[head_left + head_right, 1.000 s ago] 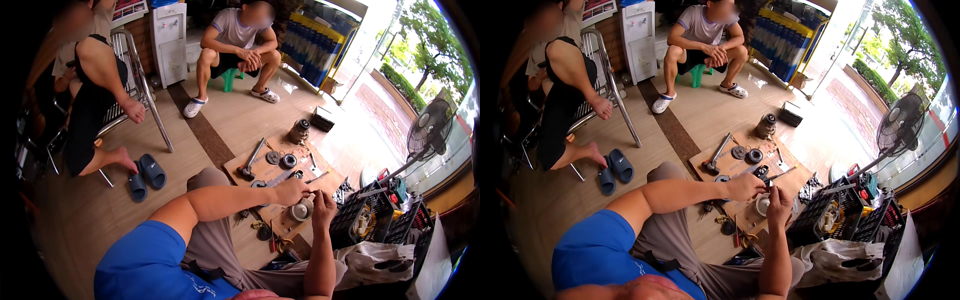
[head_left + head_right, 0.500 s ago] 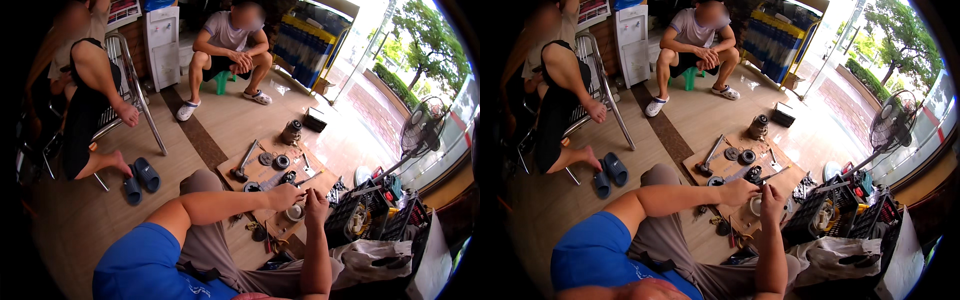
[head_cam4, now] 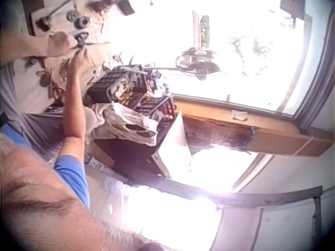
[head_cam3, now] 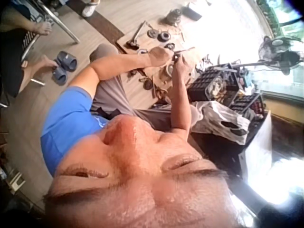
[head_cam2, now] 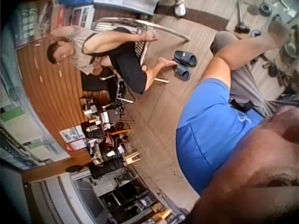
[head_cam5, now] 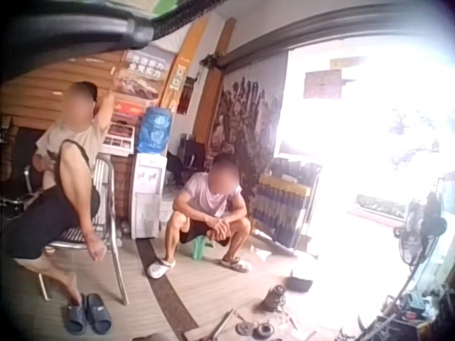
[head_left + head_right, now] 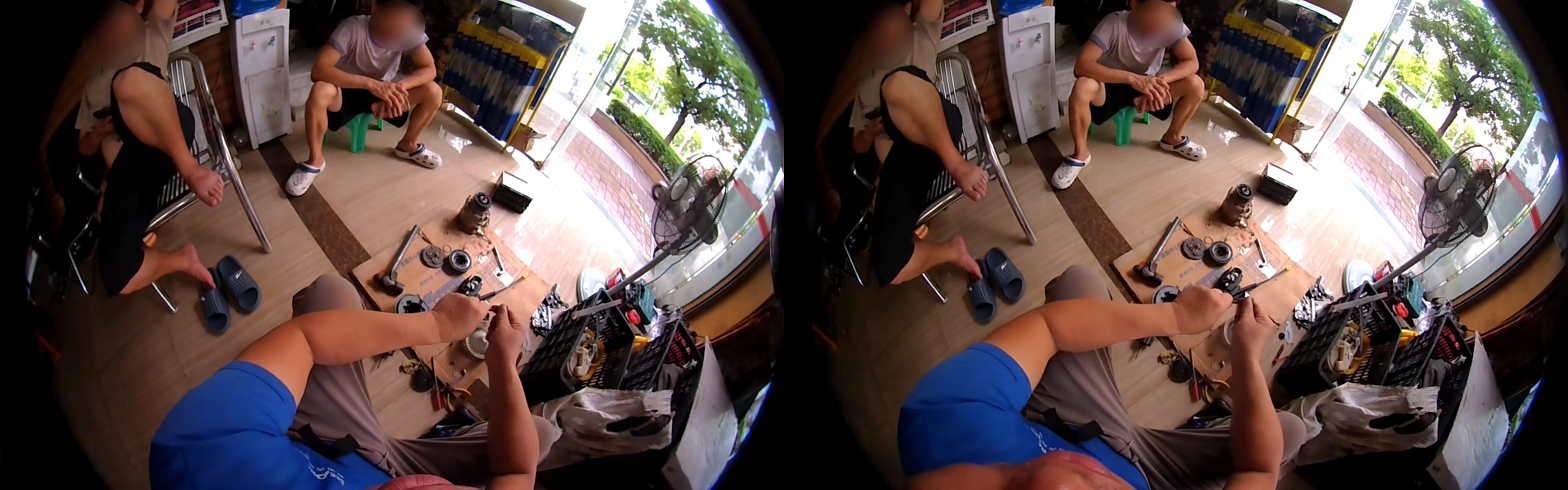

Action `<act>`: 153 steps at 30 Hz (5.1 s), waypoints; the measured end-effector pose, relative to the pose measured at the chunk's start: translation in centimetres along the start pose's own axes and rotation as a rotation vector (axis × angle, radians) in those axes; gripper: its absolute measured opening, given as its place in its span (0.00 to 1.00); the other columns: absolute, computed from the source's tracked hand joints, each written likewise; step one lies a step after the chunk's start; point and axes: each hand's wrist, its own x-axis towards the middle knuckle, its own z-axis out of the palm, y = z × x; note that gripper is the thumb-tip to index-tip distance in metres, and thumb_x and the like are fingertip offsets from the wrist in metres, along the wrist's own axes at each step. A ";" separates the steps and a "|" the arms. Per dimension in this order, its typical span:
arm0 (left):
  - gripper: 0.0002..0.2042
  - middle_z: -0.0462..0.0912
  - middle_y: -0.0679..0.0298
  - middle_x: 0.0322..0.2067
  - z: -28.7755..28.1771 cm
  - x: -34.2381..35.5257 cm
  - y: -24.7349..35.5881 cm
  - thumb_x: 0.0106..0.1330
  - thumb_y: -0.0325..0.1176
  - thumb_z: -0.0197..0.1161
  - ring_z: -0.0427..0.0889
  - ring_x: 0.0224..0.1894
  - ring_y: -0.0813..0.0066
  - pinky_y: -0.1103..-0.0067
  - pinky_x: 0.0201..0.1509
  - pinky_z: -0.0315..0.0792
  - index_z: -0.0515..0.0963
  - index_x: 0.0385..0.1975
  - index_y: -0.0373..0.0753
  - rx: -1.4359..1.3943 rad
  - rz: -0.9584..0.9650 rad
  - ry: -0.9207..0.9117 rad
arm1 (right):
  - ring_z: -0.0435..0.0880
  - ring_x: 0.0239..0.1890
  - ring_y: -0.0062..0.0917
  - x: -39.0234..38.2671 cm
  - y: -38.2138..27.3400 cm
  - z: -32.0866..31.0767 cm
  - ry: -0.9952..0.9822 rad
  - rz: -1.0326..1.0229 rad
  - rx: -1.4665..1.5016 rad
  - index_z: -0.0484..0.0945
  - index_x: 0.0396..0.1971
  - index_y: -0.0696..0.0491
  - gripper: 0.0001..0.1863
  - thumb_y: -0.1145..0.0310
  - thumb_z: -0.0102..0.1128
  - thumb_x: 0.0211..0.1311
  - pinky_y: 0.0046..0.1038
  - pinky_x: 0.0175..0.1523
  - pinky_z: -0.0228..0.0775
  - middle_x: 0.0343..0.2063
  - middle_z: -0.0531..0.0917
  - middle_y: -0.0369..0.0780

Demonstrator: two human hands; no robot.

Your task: The person assembles and repairs an electric fan motor by hand, handling small copper components, wires, and screws on a piece of cardboard on the floor while seated.

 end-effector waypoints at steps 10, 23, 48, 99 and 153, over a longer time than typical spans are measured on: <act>0.15 0.84 0.59 0.27 -1.9 2.0 -2.6 0.74 0.43 0.51 0.86 0.28 0.65 0.71 0.30 0.81 0.76 0.43 0.35 -1.667 -0.373 -0.646 | 0.69 0.21 0.10 -1.7 -6.5 0.1 -0.181 -0.105 0.084 0.78 0.33 0.58 0.10 0.69 0.52 0.72 0.13 0.26 0.59 0.21 0.75 0.31; 0.08 0.76 0.71 0.19 -2.1 1.2 -0.6 0.70 0.31 0.58 0.75 0.20 0.85 0.82 0.23 0.67 0.80 0.34 0.33 -1.029 -0.295 -0.165 | 0.77 0.29 0.14 -1.5 -4.8 1.1 -0.092 -0.205 -0.002 0.80 0.33 0.62 0.11 0.71 0.53 0.71 0.18 0.36 0.70 0.26 0.82 0.33; 0.10 0.79 0.67 0.21 -2.5 0.9 0.0 0.73 0.32 0.52 0.78 0.19 0.82 0.83 0.23 0.73 0.77 0.32 0.34 -1.244 -0.461 -0.329 | 0.71 0.26 0.10 -1.9 -6.7 0.3 -0.185 -0.088 0.091 0.81 0.38 0.61 0.10 0.70 0.53 0.72 0.14 0.31 0.63 0.27 0.79 0.30; 0.08 0.79 0.61 0.20 -1.1 0.7 0.6 0.68 0.31 0.58 0.76 0.19 0.75 0.78 0.25 0.70 0.80 0.33 0.33 -0.883 -0.245 -0.068 | 0.71 0.26 0.10 -1.9 -5.6 0.7 -0.075 -0.063 0.004 0.78 0.33 0.60 0.09 0.71 0.53 0.71 0.16 0.31 0.64 0.24 0.77 0.30; 0.12 0.82 0.64 0.23 -2.5 1.6 -0.5 0.74 0.34 0.51 0.82 0.23 0.76 0.82 0.27 0.75 0.78 0.36 0.32 -1.501 -0.314 -0.409 | 0.68 0.24 0.10 -2.1 -7.3 -0.1 -0.124 -0.066 0.102 0.80 0.36 0.59 0.09 0.69 0.54 0.71 0.14 0.28 0.60 0.24 0.77 0.29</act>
